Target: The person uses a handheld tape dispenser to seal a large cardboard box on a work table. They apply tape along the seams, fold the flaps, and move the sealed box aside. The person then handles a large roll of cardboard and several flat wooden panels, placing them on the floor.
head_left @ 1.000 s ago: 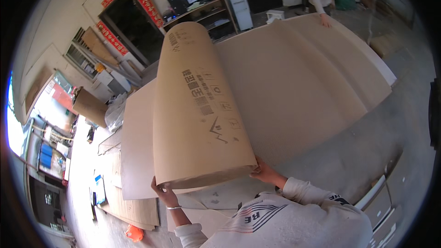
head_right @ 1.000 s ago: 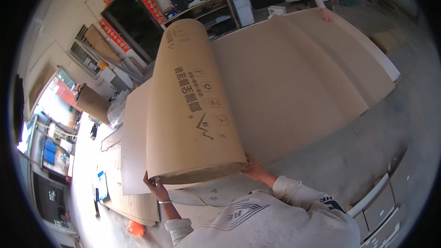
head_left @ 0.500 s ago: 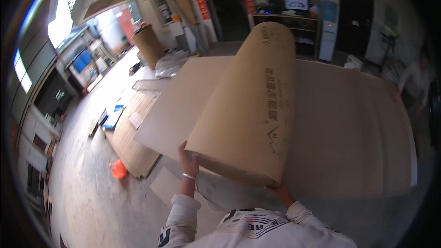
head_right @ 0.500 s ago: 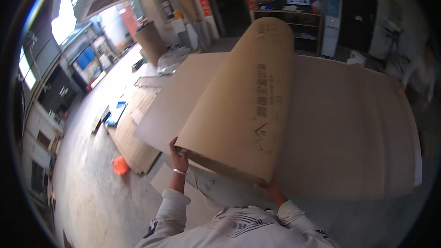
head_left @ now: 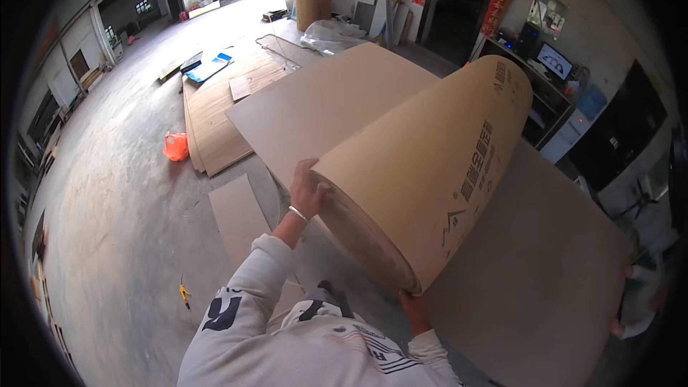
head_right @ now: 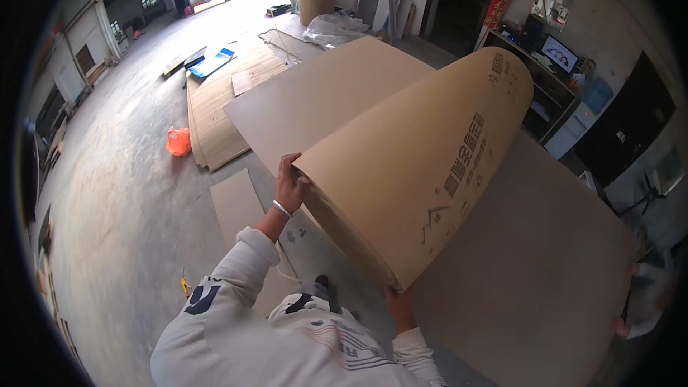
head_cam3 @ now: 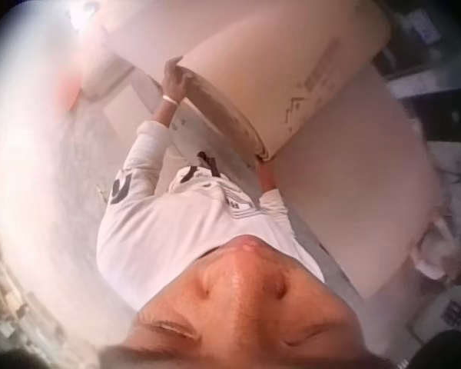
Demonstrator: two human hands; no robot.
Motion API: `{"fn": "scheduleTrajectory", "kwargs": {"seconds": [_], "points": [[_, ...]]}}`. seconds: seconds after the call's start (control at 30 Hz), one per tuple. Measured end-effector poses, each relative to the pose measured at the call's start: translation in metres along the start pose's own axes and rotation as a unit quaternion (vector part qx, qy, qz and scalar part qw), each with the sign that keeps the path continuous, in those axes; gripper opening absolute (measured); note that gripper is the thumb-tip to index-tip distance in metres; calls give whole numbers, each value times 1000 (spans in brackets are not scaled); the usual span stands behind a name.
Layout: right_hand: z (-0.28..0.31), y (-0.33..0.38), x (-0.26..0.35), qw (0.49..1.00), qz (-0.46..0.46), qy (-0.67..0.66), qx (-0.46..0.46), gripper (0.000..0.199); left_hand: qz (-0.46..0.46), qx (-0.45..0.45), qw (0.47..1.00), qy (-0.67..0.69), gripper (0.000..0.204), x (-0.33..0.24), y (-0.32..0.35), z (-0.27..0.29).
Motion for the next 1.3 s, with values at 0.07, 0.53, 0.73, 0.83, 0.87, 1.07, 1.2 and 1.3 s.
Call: {"fn": "scheduleTrajectory", "kwargs": {"seconds": [0.07,0.53,0.73,0.83,0.87,1.07,1.2,1.3], "points": [[6,-3,-7,1000,-1,-23,3,73,77,1,997,9,68,21,10,-2],[120,-123,156,960,141,-100,-222,66,451,119,879,-100,45,163,261,-34],[180,-167,98,932,-181,-273,-154,62,395,248,884,-43,39,181,198,-18],[178,-150,75,913,-294,-203,-197,60,391,218,894,-36,31,232,164,6],[169,-145,77,899,-324,-184,-228,60,374,187,908,-29,27,249,153,22],[230,-164,52,938,-264,-69,-212,66,363,292,885,-11,32,226,126,3],[144,-202,116,942,-261,68,-200,72,197,277,920,193,48,131,16,-50],[46,-222,225,847,-200,476,-131,78,199,226,909,287,51,103,-44,-78]]}}
Point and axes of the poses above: each hand's wrist, its own y-axis away from the middle knuckle, its own z-axis out of the back of the hand, x = y × z, the point moved 10 cm from there along -y, towards the middle knuckle, and after that the axes turned 15 degrees about -x, right-handed, at the moved point
